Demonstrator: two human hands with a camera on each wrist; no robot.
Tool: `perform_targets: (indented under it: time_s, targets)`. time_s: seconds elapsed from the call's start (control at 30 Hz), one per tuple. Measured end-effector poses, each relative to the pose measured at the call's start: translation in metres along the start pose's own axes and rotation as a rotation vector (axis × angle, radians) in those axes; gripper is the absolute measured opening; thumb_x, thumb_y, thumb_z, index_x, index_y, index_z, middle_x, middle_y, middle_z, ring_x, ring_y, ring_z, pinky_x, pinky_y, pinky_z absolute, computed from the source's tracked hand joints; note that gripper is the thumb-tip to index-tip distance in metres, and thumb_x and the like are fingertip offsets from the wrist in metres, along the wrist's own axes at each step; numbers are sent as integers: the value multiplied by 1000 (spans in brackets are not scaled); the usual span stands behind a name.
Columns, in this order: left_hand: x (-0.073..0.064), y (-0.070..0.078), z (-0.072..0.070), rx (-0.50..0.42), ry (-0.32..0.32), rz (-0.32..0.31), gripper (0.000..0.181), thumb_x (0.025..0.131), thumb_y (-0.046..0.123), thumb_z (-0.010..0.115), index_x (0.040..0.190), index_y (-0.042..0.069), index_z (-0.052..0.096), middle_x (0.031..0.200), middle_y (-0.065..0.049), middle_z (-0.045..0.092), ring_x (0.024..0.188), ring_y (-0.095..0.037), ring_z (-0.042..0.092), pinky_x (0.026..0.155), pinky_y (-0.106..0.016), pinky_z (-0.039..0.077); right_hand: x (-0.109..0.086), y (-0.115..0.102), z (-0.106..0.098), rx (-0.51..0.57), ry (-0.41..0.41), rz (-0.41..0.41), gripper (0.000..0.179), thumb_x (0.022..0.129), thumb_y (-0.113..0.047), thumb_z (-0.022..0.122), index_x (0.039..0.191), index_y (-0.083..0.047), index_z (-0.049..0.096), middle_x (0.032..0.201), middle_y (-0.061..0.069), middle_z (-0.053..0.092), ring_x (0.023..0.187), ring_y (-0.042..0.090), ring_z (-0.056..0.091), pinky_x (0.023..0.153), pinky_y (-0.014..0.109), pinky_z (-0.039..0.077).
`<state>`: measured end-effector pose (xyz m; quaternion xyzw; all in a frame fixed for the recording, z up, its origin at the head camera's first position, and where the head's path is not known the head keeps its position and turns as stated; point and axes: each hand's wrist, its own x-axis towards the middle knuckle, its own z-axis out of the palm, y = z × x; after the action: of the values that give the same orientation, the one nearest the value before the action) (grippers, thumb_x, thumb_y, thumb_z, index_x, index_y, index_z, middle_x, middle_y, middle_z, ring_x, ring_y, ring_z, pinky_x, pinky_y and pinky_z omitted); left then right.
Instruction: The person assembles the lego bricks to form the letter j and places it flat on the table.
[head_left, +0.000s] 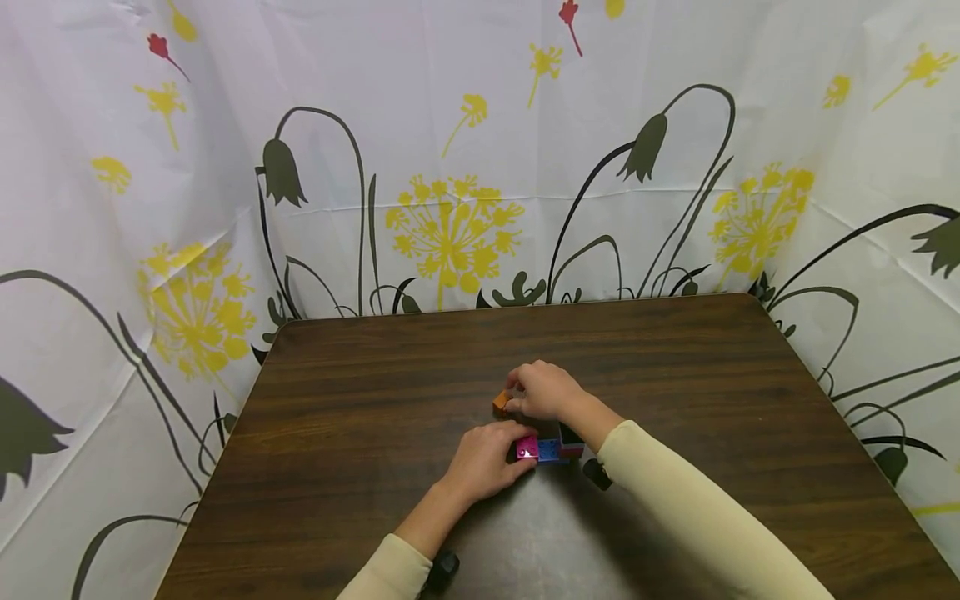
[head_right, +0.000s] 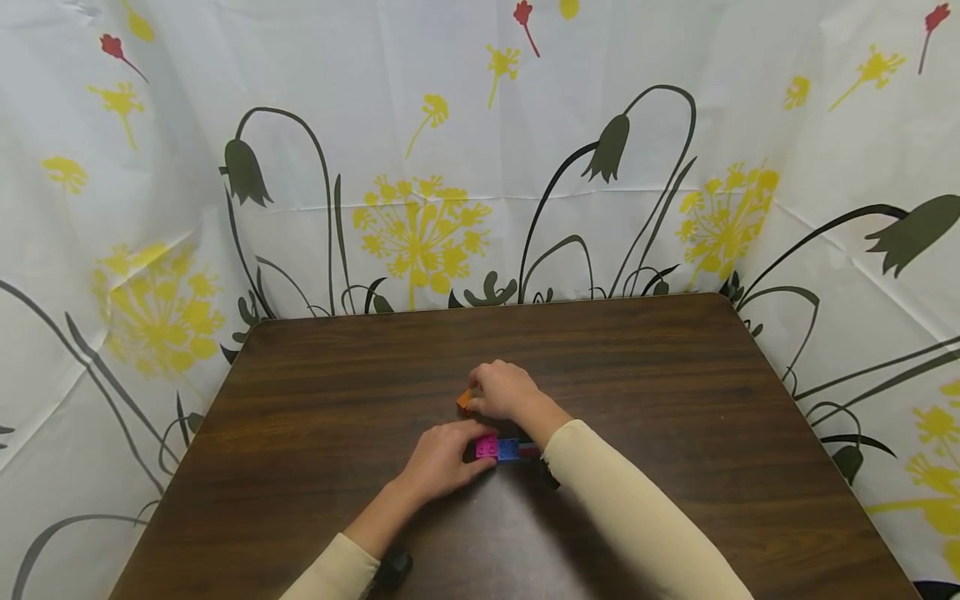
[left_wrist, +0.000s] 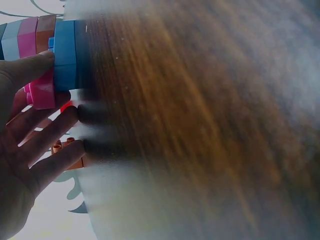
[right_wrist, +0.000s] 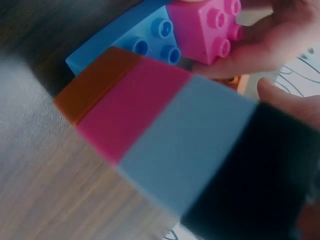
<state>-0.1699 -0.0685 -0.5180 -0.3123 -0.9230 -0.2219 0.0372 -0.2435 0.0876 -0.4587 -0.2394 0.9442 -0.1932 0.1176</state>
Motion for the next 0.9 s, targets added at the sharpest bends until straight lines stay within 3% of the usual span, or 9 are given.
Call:
perform_targets:
  time_s: [0.27,0.63,0.9]
  targets:
    - [-3,-1,0,6,4,-5,33,83,37,78,113,22,72,103,6,71,87,-12,66,69,-34,54,11,-10,12,-74,-29,27,46,87,-35,75,126,-12,66,107,6,70,97,23,65,84,41,52]
    - [-2,-1,0,15,12,3,33,83,38,78,112,23,72,100,7,71,84,-11,65,68,-33,53,17,-13,21,-179,-5,11,32,83,-31,79,110,-15,73,92,0,68,85,19,64,76,37,53]
    - [-2,0,1,3,8,-2,33,83,38,78,111,22,72,101,6,71,85,-11,65,70,-33,53,16,-11,20,-177,-21,24,23,84,-26,77,104,-15,74,87,-1,66,81,18,62,73,36,53]
